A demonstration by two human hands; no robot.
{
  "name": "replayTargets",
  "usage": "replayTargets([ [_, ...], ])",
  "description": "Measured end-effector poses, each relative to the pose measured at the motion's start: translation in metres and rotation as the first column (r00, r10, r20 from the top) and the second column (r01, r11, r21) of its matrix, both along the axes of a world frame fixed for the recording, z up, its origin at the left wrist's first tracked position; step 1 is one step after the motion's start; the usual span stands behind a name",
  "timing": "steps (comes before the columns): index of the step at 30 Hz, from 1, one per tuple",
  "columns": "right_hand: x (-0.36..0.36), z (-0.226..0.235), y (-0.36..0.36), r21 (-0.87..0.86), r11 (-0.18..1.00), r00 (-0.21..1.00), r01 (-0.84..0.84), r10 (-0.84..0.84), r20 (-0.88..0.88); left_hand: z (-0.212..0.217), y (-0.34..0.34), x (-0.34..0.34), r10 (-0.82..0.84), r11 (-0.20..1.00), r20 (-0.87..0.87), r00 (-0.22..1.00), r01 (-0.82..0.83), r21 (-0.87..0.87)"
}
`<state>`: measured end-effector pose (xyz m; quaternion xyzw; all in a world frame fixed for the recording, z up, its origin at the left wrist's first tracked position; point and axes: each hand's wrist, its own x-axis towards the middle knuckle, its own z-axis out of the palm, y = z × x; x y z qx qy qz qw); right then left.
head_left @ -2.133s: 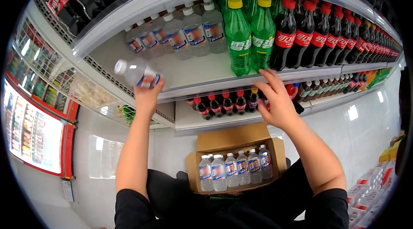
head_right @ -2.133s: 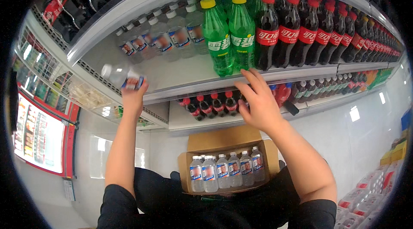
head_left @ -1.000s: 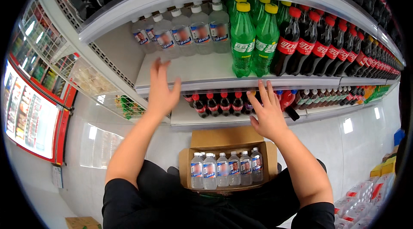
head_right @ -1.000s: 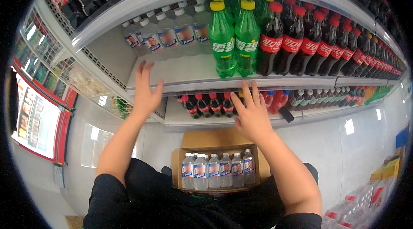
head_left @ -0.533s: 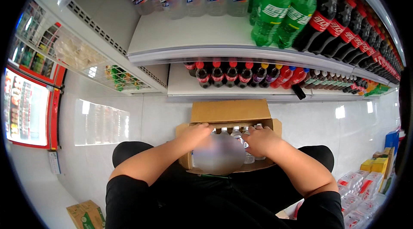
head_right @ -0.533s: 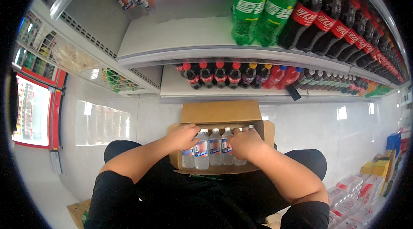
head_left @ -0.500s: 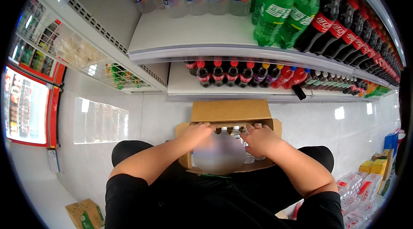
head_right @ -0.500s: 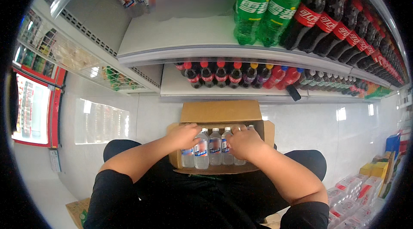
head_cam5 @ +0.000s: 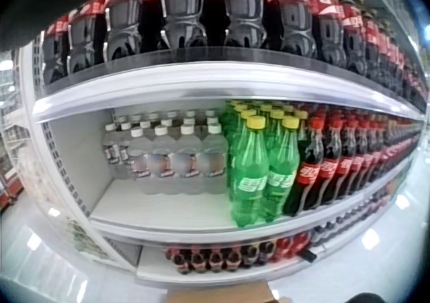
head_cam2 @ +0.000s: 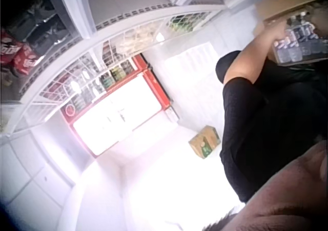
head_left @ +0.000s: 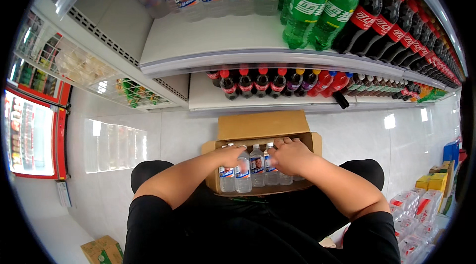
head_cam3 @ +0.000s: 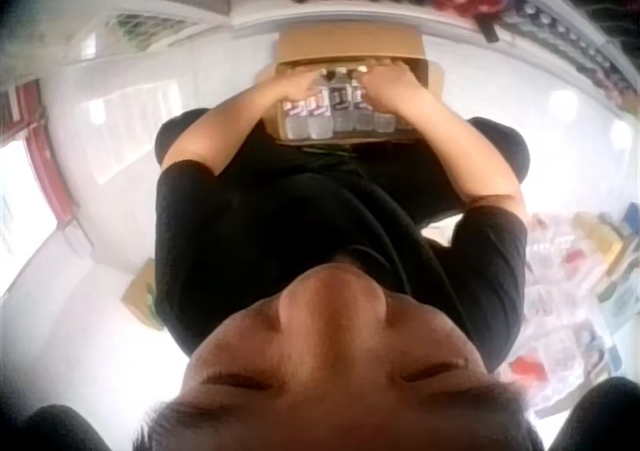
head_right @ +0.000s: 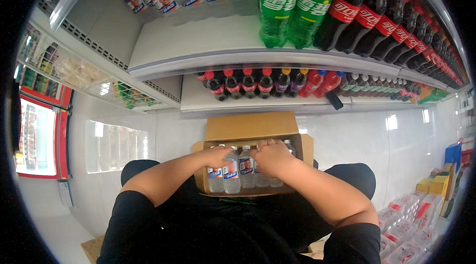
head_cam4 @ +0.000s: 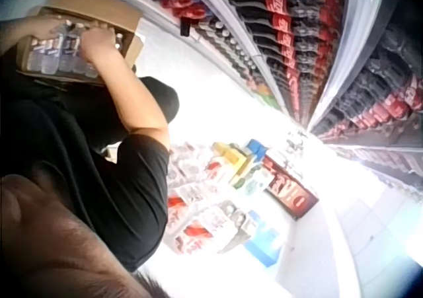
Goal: The person sits on the floor in front of a refrigerated display case and restocks the middle shelf with bottled water. They take bottles one by one from a cardboard box on their lap and place them in a row on the shelf.
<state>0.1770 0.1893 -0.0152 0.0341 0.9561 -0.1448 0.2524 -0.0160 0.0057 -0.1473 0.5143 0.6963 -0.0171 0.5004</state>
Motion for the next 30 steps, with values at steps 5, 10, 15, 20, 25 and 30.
replayTargets([
  [5, -0.001, 0.008, 0.002, 0.028, 1.000, 0.992, -0.012, 0.009, 0.126, 0.004, 0.004, 0.004, 0.093, 0.989, 0.079, 0.993, -0.082, -0.126],
  [10, -0.002, 0.003, 0.007, 0.005, 1.000, 0.991, 0.007, -0.008, 0.130, -0.074, -0.006, -0.004, 0.070, 0.993, 0.047, 0.996, -0.074, 0.092],
  [15, -0.004, -0.001, 0.011, 0.041, 0.999, 0.991, -0.010, 0.005, 0.134, -0.067, 0.015, -0.012, 0.021, 0.999, 0.038, 0.999, -0.023, 0.045],
  [20, -0.008, 0.001, 0.007, 0.028, 0.999, 0.983, -0.023, 0.017, 0.183, -0.043, 0.025, 0.005, 0.040, 0.996, -0.057, 0.998, -0.035, 0.078],
  [25, -0.008, 0.004, 0.001, 0.024, 0.999, 0.985, -0.041, 0.037, 0.167, 0.004, 0.023, 0.017, -0.038, 0.991, -0.111, 0.993, 0.052, 0.125],
  [30, -0.006, 0.002, -0.002, 0.027, 0.999, 0.988, -0.040, 0.036, 0.147, 0.045, 0.019, 0.036, -0.064, 0.945, 0.088, 0.994, 0.032, 0.326],
])
